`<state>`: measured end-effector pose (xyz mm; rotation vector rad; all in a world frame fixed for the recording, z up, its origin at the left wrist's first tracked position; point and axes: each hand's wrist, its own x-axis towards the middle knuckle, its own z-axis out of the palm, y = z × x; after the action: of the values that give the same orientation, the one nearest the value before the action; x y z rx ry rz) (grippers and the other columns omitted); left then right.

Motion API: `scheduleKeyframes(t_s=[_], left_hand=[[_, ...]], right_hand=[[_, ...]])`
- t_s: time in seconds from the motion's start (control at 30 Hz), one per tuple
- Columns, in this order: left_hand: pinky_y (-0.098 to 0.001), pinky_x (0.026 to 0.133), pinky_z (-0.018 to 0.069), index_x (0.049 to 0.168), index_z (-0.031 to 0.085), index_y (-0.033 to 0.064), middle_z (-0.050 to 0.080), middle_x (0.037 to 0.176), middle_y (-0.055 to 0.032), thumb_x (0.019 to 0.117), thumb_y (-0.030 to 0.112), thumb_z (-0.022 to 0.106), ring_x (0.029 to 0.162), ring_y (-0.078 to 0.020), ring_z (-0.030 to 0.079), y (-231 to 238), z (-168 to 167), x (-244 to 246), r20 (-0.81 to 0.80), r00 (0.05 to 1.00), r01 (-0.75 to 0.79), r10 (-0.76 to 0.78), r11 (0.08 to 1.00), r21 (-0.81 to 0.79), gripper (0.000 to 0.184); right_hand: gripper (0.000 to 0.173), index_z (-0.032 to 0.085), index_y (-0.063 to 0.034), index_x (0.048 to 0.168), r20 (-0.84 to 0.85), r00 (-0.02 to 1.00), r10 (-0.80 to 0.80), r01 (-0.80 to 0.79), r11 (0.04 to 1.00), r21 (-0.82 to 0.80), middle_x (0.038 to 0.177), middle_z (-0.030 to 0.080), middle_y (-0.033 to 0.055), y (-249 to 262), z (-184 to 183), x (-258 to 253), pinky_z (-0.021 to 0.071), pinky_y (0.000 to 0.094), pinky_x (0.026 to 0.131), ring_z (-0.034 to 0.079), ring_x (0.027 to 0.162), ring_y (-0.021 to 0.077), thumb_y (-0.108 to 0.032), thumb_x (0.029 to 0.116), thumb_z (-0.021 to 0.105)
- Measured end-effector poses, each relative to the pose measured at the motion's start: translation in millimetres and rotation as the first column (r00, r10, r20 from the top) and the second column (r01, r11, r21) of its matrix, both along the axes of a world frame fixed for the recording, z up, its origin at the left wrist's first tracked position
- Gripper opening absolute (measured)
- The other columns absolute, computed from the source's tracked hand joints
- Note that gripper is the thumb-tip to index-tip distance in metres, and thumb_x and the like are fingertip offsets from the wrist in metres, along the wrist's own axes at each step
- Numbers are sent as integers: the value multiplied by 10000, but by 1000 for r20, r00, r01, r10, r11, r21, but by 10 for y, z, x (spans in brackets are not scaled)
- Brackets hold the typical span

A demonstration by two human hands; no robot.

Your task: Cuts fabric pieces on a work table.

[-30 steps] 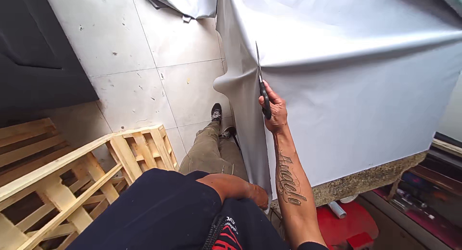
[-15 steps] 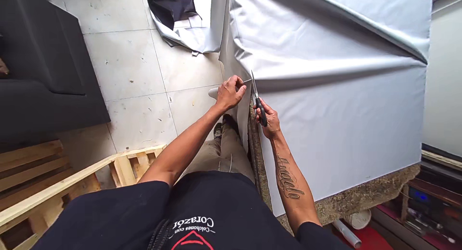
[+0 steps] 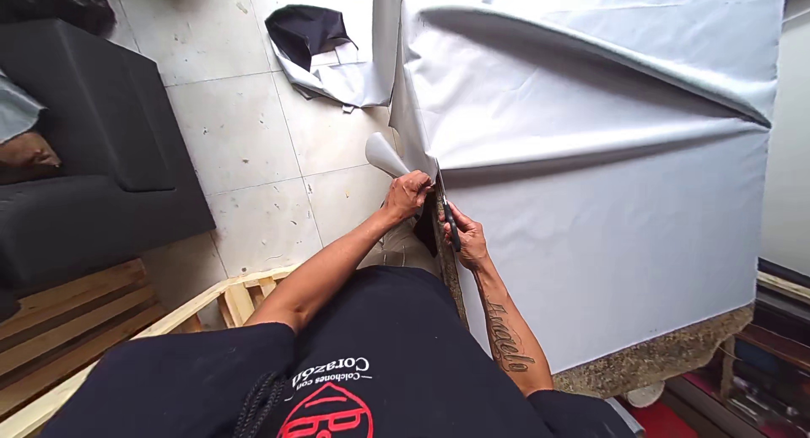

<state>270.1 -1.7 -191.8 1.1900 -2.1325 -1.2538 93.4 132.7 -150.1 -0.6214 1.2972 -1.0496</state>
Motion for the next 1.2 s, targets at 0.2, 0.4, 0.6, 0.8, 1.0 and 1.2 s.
scheduleKeyframes(t_s=[0.2,0.4,0.6,0.8,1.0,1.2], left_hand=[[-478,814,587,1007,724,29,735,968,-132,1020,164,549,918,-277,727,-117,130,101,-12,990,138,-138,990,6,221],[-455,821,588,997,715,28,727,972,-131,1009,126,545,916,-270,721,-254,146,139,-68,971,232,-230,973,21,197],[-449,834,578,970,709,23,716,941,-129,1001,107,554,905,-261,710,-332,147,184,-146,929,351,-341,935,50,179],[-480,790,574,966,704,29,708,918,-130,984,89,574,873,-283,708,-388,97,244,-183,860,492,-477,869,45,145],[-472,790,575,956,711,25,714,921,-133,979,86,595,875,-285,710,-502,110,261,-238,826,530,-510,848,21,134],[-518,793,574,979,718,35,725,947,-135,978,117,612,906,-302,719,-567,91,239,-258,759,623,-597,782,23,134]], right_hand=[[517,496,71,1460,-10,1000,14,-14,1000,-8,1178,691,95,-303,79,-2,554,227,691,639,818,72,-71,975,604],[527,493,96,1452,18,1000,19,-19,1000,-11,1126,706,112,-459,102,11,559,241,650,640,766,89,-20,956,630],[536,496,96,1450,-21,999,34,-35,999,-42,1147,705,117,-740,130,47,567,247,695,647,801,84,-70,961,641],[540,503,85,1452,-12,999,30,-30,998,-49,1298,654,154,-962,142,67,566,252,808,658,942,97,-73,954,642],[518,490,124,1437,30,999,20,-18,997,-74,1201,694,145,-1200,187,109,586,261,768,671,864,94,-3,952,620],[520,503,107,1437,-18,999,32,-34,996,-77,1224,686,136,-1528,200,150,571,237,765,654,851,65,-59,961,633]])
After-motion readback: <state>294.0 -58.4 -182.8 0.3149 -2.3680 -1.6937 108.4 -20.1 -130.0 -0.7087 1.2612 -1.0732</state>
